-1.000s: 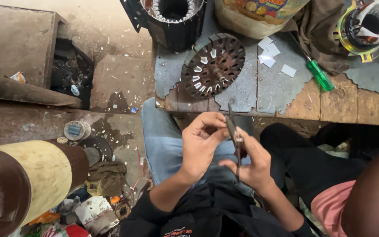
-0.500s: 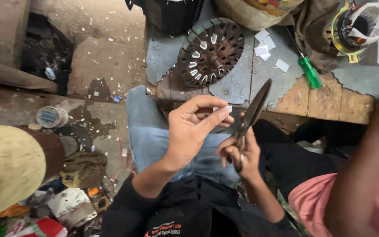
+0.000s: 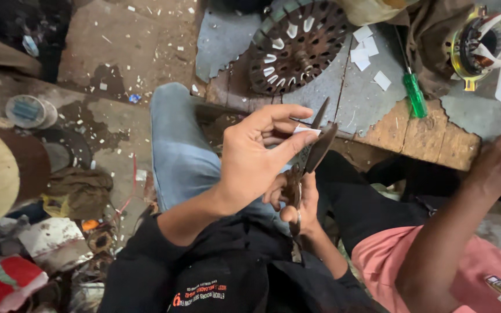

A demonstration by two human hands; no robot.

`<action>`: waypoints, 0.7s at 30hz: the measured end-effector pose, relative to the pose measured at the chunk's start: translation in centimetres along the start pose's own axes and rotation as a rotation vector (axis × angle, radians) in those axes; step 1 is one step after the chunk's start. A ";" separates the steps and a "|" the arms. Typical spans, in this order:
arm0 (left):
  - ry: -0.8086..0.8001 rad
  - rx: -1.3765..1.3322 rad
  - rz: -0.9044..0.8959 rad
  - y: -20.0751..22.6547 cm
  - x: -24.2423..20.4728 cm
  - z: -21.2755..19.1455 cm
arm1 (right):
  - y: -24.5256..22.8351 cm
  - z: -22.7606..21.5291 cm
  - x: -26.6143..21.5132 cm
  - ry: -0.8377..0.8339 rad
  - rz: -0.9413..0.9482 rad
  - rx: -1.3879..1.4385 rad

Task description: The person cuts small white paper pieces with scissors and inserts them into slots on a circular motor stator. They repeat this process multiple times, handling the stator and paper pieces by hand.

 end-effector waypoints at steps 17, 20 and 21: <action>0.034 0.114 -0.026 0.9 -0.5 -0.4 | 0.6 -1.2 -0.9 0.146 -0.125 -0.047; 0.021 0.094 -0.031 0.6 -0.5 -0.6 | 1.2 -1.7 -1.3 0.162 -0.088 -0.104; 0.020 0.090 -0.055 0.3 -0.5 -0.6 | 1.4 -2.1 -1.4 0.194 -0.067 -0.135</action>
Point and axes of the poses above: each hand's wrist, its own x-axis towards the middle knuckle, its own z-axis out of the palm, y = z × x, the point moved 8 cm from there along x, towards the middle knuckle, and after that the axes turned 1 degree about x, right-handed, at the moved point
